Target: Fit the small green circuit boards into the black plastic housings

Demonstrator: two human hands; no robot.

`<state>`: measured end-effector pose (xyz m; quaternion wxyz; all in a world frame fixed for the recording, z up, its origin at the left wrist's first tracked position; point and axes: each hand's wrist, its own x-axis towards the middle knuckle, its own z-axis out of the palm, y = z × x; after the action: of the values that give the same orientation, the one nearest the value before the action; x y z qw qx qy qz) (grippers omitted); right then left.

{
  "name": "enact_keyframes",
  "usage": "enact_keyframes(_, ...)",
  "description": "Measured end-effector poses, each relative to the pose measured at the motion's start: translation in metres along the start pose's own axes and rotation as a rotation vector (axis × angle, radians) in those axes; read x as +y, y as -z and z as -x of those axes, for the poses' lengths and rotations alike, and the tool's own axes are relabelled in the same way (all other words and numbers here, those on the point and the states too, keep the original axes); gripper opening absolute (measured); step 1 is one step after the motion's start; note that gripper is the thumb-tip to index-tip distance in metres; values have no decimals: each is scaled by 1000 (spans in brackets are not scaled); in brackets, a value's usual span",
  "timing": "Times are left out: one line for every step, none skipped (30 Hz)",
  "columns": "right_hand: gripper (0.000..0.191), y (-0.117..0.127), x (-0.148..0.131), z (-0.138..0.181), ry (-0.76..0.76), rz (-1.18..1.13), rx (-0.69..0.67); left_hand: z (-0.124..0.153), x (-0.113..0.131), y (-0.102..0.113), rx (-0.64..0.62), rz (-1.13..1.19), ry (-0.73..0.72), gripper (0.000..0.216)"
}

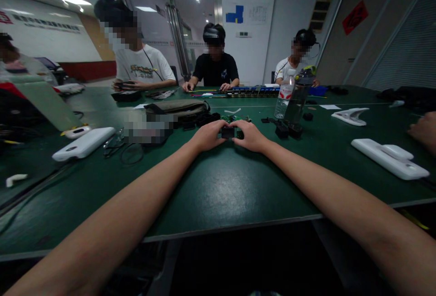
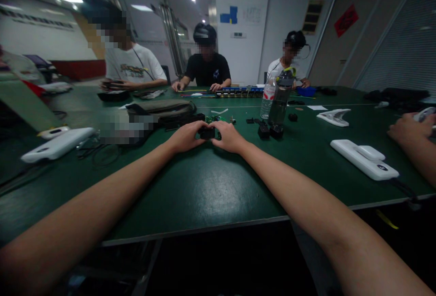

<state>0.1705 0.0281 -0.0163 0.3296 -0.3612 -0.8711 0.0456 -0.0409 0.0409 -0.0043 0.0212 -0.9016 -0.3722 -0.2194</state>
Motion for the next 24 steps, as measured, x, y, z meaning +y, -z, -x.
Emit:
enact_keyframes(42,0,0,0,2,-1,-2,0,1,0,2,-2,-3,34)
enact_keyframes(42,0,0,0,4,-1,-5,0,1,0,1,-5,-9,34)
enact_keyframes(41,0,0,-1,7,-1,-8,0,2,0,-1,-9,-17,33)
enact_keyframes(41,0,1,-1,7,2,-10,0,2,0,-2,-17,-24,33)
enact_keyframes(40,0,1,-1,4,6,-10,0,3,1,-1,-27,-29,34)
enact_keyframes(40,0,1,-1,-2,12,-7,1,3,1,3,-40,-33,34)
enact_keyframes(40,1,1,-1,-12,20,-2,1,4,2,11,-51,-35,34)
enact_keyframes(40,1,1,-1,-23,32,5,1,5,2,26,-59,-39,33)
enact_keyframes(40,0,2,-1,-34,45,13,1,6,2,44,-61,-44,33)
enact_keyframes(40,0,2,-1,-43,58,21,1,7,2,61,-57,-50,32)
enact_keyframes(39,0,2,0,-52,70,25,1,8,2,76,-46,-56,31)
enact_keyframes(39,0,3,-1,-59,81,28,1,9,2,86,-29,-59,31)
enact_keyframes(39,-1,3,-1,-63,89,28,1,10,1,89,-9,-58,32)
enact_keyframes(39,-1,3,-1,-66,94,27,0,11,1,83,10,-52,33)
enact_keyframes(39,-2,4,-1,-67,98,23,0,12,0,72,22,-42,34)
enact_keyframes(39,-2,4,-1,-66,100,18,0,13,-1,60,27,-31,34)
enact_keyframes(39,-3,5,-1,-67,103,13,-1,14,-1,46,24,-23,35)
enact_keyframes(39,-3,6,-1,-69,107,8,-1,14,-1,36,15,-19,34)
enact_keyframes(38,-3,7,-1,-73,110,4,-1,14,-1,30,4,-20,34)
enact_keyframes(38,-4,8,-1,-77,114,2,-1,14,-1,28,-3,-24,33)
enact_keyframes(38,-4,9,-1,-78,115,2,-1,14,0,29,-8,-32,32)
enact_keyframes(38,-5,10,-1,-76,116,3,-1,13,0,32,-10,-39,31)
enact_keyframes(38,-5,11,-1,-72,115,6,-1,13,1,34,-11,-46,31)
enact_keyframes(38,-6,12,-1,-67,115,9,-1,13,1,35,-14,-51,32)
